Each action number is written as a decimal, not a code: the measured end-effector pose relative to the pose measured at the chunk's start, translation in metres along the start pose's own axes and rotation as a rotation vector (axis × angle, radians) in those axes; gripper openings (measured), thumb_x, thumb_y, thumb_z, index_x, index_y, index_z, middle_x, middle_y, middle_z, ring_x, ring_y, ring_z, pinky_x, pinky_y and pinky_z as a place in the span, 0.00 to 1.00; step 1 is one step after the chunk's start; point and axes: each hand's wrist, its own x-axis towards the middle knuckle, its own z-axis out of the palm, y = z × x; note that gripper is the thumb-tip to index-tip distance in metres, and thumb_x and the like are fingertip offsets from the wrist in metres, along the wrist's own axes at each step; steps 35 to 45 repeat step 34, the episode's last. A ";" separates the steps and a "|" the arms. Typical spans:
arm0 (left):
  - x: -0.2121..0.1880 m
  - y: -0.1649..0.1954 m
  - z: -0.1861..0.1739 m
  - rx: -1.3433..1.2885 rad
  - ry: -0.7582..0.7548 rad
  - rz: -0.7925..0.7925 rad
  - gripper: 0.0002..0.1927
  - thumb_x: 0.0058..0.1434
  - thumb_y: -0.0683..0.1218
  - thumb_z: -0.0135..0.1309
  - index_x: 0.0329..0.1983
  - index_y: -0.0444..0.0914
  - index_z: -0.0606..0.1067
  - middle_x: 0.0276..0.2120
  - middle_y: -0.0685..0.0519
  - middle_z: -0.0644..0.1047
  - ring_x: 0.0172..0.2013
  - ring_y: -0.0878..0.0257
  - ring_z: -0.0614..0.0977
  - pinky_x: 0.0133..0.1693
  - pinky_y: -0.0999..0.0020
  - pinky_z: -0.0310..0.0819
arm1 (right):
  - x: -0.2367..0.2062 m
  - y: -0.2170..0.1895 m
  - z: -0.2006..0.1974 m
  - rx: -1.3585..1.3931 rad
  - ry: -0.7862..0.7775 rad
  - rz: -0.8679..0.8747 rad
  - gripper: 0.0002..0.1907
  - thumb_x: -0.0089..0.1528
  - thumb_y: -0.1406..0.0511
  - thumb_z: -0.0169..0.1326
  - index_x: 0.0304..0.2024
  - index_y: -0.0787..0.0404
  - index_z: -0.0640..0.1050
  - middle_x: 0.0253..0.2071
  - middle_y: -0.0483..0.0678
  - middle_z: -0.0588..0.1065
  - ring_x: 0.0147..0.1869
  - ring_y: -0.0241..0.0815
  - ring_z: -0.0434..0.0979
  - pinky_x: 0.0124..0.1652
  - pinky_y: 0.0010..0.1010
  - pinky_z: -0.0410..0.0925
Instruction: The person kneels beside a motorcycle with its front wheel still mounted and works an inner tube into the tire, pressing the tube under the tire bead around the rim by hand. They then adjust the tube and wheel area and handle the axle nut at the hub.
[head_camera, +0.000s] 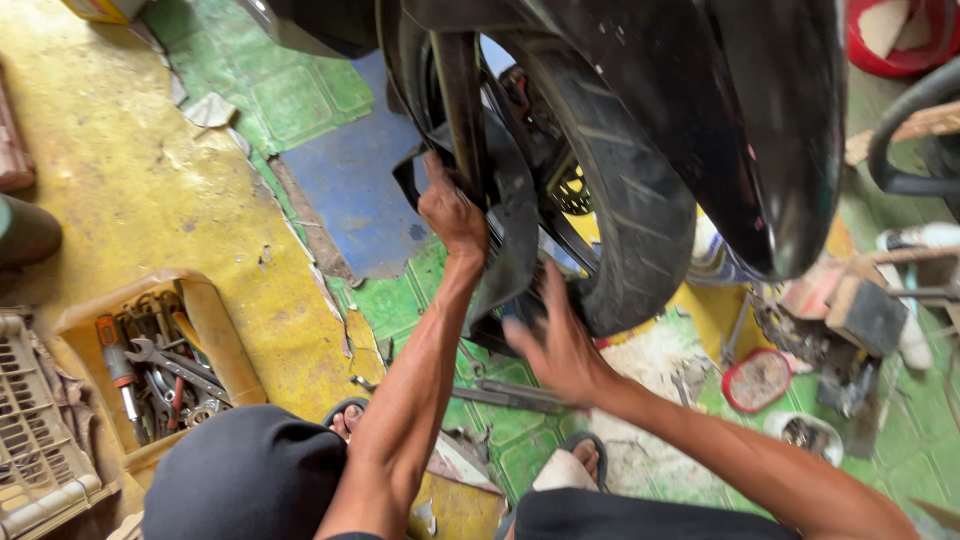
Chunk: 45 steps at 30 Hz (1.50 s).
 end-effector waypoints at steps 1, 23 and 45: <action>0.000 -0.001 0.001 -0.086 0.008 -0.076 0.35 0.77 0.59 0.39 0.19 0.31 0.66 0.14 0.57 0.62 0.20 0.69 0.59 0.24 0.62 0.55 | 0.015 0.011 0.011 -0.036 0.050 0.047 0.39 0.65 0.59 0.58 0.67 0.73 0.54 0.64 0.65 0.65 0.66 0.57 0.67 0.58 0.45 0.66; -0.005 0.027 0.000 0.042 0.000 -0.002 0.29 0.76 0.57 0.36 0.38 0.28 0.76 0.16 0.49 0.69 0.20 0.64 0.64 0.26 0.59 0.64 | 0.005 -0.129 -0.092 -0.590 0.248 -0.205 0.18 0.62 0.62 0.64 0.49 0.66 0.81 0.37 0.54 0.81 0.40 0.37 0.81 0.38 0.29 0.72; -0.013 0.026 0.009 0.283 0.084 -0.012 0.27 0.76 0.58 0.37 0.38 0.34 0.78 0.23 0.35 0.74 0.26 0.39 0.77 0.29 0.47 0.65 | -0.003 -0.058 -0.159 -0.433 0.539 -0.129 0.09 0.73 0.64 0.63 0.46 0.64 0.81 0.31 0.46 0.78 0.35 0.28 0.72 0.39 0.23 0.66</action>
